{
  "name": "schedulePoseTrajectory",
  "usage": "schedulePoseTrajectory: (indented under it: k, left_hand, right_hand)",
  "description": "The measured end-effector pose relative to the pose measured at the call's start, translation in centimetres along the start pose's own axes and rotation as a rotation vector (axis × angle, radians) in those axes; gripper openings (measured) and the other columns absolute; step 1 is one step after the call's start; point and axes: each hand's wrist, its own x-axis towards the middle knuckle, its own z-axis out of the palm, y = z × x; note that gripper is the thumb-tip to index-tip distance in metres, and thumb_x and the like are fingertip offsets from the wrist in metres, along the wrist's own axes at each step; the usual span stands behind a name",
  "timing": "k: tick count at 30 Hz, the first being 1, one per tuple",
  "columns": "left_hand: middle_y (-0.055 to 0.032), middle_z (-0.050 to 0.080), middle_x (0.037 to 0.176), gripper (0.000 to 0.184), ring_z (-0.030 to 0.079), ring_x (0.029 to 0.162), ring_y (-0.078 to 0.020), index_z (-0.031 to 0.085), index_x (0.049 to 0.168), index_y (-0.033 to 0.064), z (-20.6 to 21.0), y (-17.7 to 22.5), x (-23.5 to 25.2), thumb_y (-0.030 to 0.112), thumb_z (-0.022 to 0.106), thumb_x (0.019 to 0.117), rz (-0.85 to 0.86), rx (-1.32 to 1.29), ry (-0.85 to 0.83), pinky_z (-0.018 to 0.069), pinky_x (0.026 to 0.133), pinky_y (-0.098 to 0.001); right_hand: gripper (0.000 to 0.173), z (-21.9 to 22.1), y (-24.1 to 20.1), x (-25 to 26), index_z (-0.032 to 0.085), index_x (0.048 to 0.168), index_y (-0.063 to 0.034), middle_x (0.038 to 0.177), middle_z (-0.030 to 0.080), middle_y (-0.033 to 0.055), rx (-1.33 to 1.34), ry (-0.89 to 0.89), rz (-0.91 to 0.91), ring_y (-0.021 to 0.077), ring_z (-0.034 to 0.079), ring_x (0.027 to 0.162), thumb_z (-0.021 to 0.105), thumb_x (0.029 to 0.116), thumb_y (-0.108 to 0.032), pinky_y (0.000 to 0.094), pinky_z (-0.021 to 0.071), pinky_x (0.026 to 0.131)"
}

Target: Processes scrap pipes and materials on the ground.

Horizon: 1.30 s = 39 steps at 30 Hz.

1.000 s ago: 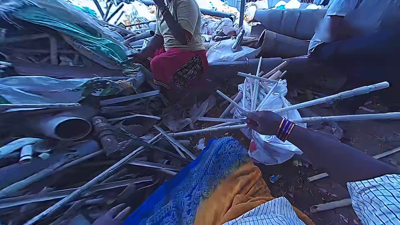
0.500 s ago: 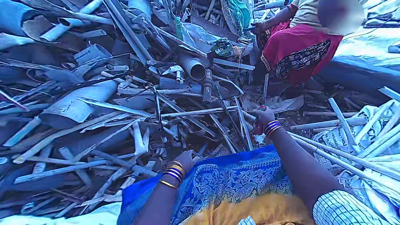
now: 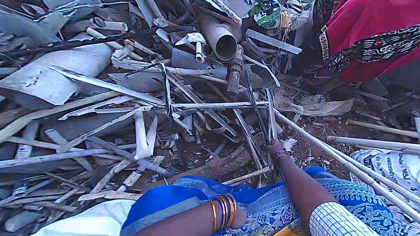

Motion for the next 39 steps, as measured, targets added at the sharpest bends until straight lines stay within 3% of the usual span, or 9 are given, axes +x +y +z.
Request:
schedulePoseTrajectory:
  k: [5,9,13,18,25,27,30,36,39]
  left_hand:
    - [-0.0331,0.032,0.16,0.044,0.044,0.139,-0.051,0.037,0.15,-0.0135,-2.5,1.0,-3.9,0.007,0.027,0.1125,0.011,0.1,-0.102,0.0348,0.11,-0.0632]
    - [-0.0294,0.03,0.162,0.049,0.037,0.146,-0.0481,0.036,0.154,-0.0078,-2.7,0.8,-4.4,0.018,0.023,0.1148,-0.034,0.008,-0.065,0.0292,0.116,-0.0625]
    - [-0.0361,0.052,0.142,0.058,0.048,0.136,-0.0489,0.051,0.138,-0.015,-0.8,-1.1,-0.3,0.029,0.021,0.1154,-0.022,-0.123,0.027,0.0355,0.111,-0.0637]
    - [-0.031,0.031,0.161,0.049,0.034,0.148,-0.0481,0.035,0.153,-0.0099,-2.6,1.6,-4.2,0.018,0.022,0.115,-0.061,0.024,-0.026,0.0267,0.117,-0.0613]
    - [-0.0369,0.042,0.151,0.065,0.038,0.144,-0.0504,0.044,0.143,-0.0168,-2.2,2.6,-3.4,0.036,0.02,0.115,-0.154,0.0,0.081,0.0263,0.117,-0.0642]
    - [-0.0359,0.044,0.151,0.069,0.04,0.144,-0.0502,0.045,0.144,-0.0149,-2.1,2.1,-2.3,0.042,0.02,0.1142,-0.182,0.034,0.108,0.0271,0.116,-0.0654]
    - [-0.0331,0.037,0.157,0.051,0.038,0.145,-0.0504,0.038,0.151,-0.0114,-2.2,2.1,-1.5,0.022,0.026,0.1151,-0.171,0.237,0.101,0.0282,0.117,-0.0646]
    - [-0.0305,0.031,0.162,0.051,0.038,0.145,-0.0504,0.025,0.161,-0.0013,-2.0,1.9,-0.3,0.005,0.032,0.1108,-0.209,0.418,0.138,0.0301,0.116,-0.0651]
    - [-0.031,0.045,0.152,0.057,0.043,0.143,-0.047,0.041,0.153,-0.0038,-2.0,1.2,-0.1,0.034,0.021,0.1149,-0.257,0.25,0.289,0.0309,0.116,-0.0646]
  right_hand:
    - [0.068,0.5,-1.6,1.0,0.031,0.154,0.0065,0.146,0.051,0.0308,0.001,-0.029,-0.052,0.039,0.051,0.138,0.065,0.0997,-0.016,0.0501,0.0377,0.115]
    - [0.072,0.8,-1.2,1.7,0.031,0.154,0.0074,0.146,0.05,0.0316,0.025,0.003,-0.026,0.0403,0.05,0.137,0.069,0.0974,-0.016,0.0516,0.0379,0.115]
    - [0.071,0.4,-1.1,1.1,0.032,0.154,0.0064,0.145,0.051,0.0313,0.08,0.036,-0.025,0.0412,0.051,0.137,0.069,0.0968,-0.015,0.052,0.0392,0.114]
    - [0.071,-0.7,-0.2,-0.6,0.035,0.152,0.0073,0.14,0.054,0.0326,0.182,0.103,-0.081,0.0427,0.054,0.132,0.071,0.0942,-0.011,0.0534,0.0411,0.111]
    - [0.069,-5.3,-1.3,-5.7,0.037,0.15,0.0083,0.137,0.056,0.0309,0.507,0.238,-0.311,0.0369,0.058,0.124,0.072,0.0928,-0.008,0.0474,0.0446,0.108]
    - [0.063,-7.4,-2.1,-8.6,0.041,0.145,0.0091,0.126,0.06,0.0268,0.647,0.222,-0.398,0.029,0.063,0.11,0.072,0.092,-0.004,0.0417,0.05,0.098]
    - [0.051,-10.6,-2.4,-12.9,0.045,0.135,0.0094,0.106,0.061,0.0143,0.812,0.178,-0.596,0.0114,0.062,0.088,0.068,0.0896,0.003,0.0268,0.0535,0.081]
    - [0.038,-16.8,-2.1,-20.5,0.051,0.122,0.0013,0.088,0.065,0.0016,1.024,0.186,-0.858,0.006,0.065,0.076,0.065,0.0864,0.007,0.0245,0.0578,0.074]
    - [0.037,-19.2,-1.5,-23.7,0.052,0.118,-0.0095,0.091,0.067,-0.0037,1.105,0.26,-1.06,0.0047,0.066,0.077,0.066,0.0864,0.003,0.0238,0.0579,0.072]
